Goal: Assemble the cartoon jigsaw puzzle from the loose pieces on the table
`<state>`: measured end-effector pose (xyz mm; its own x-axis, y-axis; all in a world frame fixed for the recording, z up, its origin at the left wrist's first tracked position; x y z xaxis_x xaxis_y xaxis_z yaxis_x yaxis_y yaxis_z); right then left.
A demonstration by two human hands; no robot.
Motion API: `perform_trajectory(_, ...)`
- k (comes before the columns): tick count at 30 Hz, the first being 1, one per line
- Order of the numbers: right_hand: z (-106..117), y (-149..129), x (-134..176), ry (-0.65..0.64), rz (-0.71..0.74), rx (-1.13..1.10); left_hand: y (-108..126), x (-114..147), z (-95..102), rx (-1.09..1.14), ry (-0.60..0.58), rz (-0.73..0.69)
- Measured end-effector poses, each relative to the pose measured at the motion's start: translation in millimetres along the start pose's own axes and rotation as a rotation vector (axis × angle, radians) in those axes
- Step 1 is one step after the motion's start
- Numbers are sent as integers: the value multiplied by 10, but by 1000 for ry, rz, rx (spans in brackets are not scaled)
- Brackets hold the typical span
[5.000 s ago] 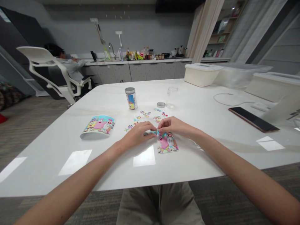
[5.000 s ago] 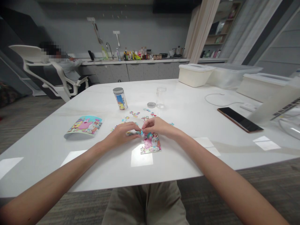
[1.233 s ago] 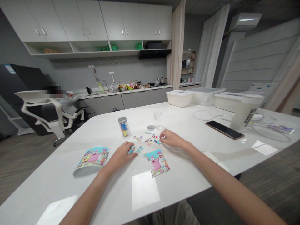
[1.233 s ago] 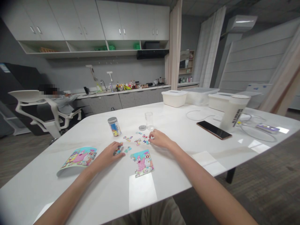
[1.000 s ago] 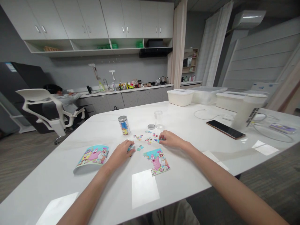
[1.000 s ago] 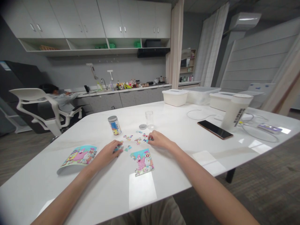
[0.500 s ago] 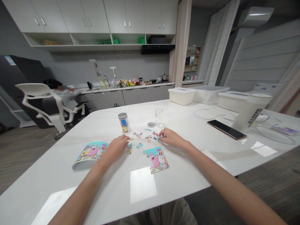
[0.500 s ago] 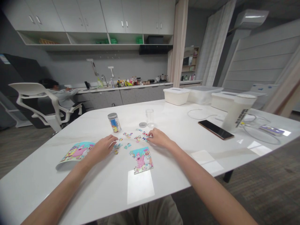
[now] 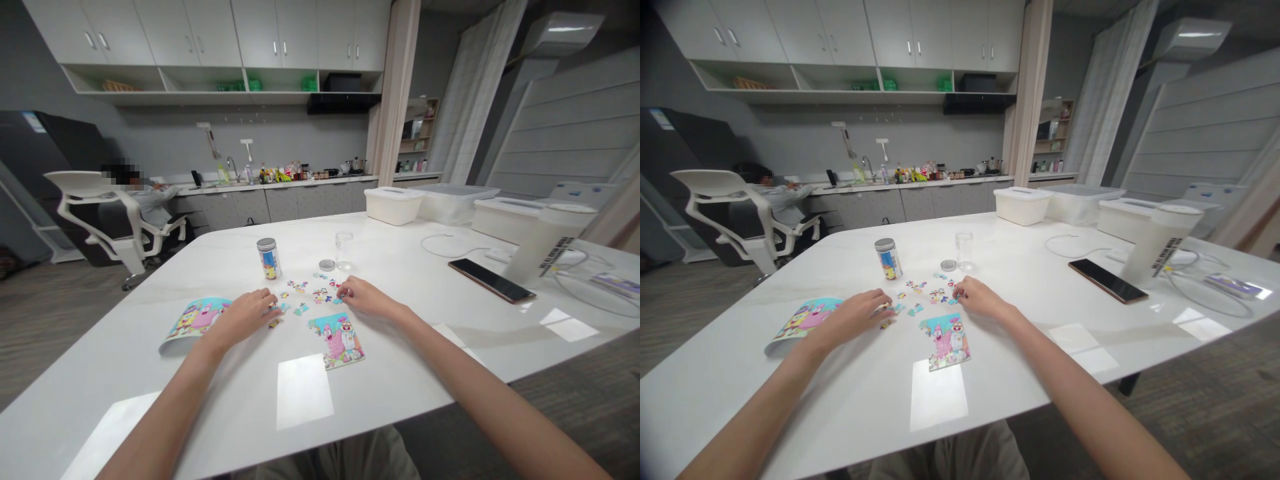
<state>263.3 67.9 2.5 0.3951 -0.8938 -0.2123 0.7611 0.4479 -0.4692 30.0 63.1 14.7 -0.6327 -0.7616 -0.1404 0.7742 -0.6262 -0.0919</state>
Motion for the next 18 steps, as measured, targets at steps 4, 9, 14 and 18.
perform_trajectory(4,-8,13,-5,14,6,14,-248,73,46,39,-36,31)
perform_trajectory(9,-11,6,0,5,4,27,-464,152,45,135,-142,68)
perform_trajectory(14,2,-10,14,-1,-5,29,-345,144,63,219,-185,66)
perform_trajectory(18,-6,-5,10,-7,-2,40,-211,108,50,242,-207,66)
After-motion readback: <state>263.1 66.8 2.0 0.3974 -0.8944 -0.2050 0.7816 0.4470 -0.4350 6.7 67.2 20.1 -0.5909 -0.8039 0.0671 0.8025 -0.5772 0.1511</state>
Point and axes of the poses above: each hand's wrist, its own x-axis away from the middle knuckle, its own z-axis out of the back of the hand, y = z × x, the point moved 8 cm from there along -x, towards the middle knuckle
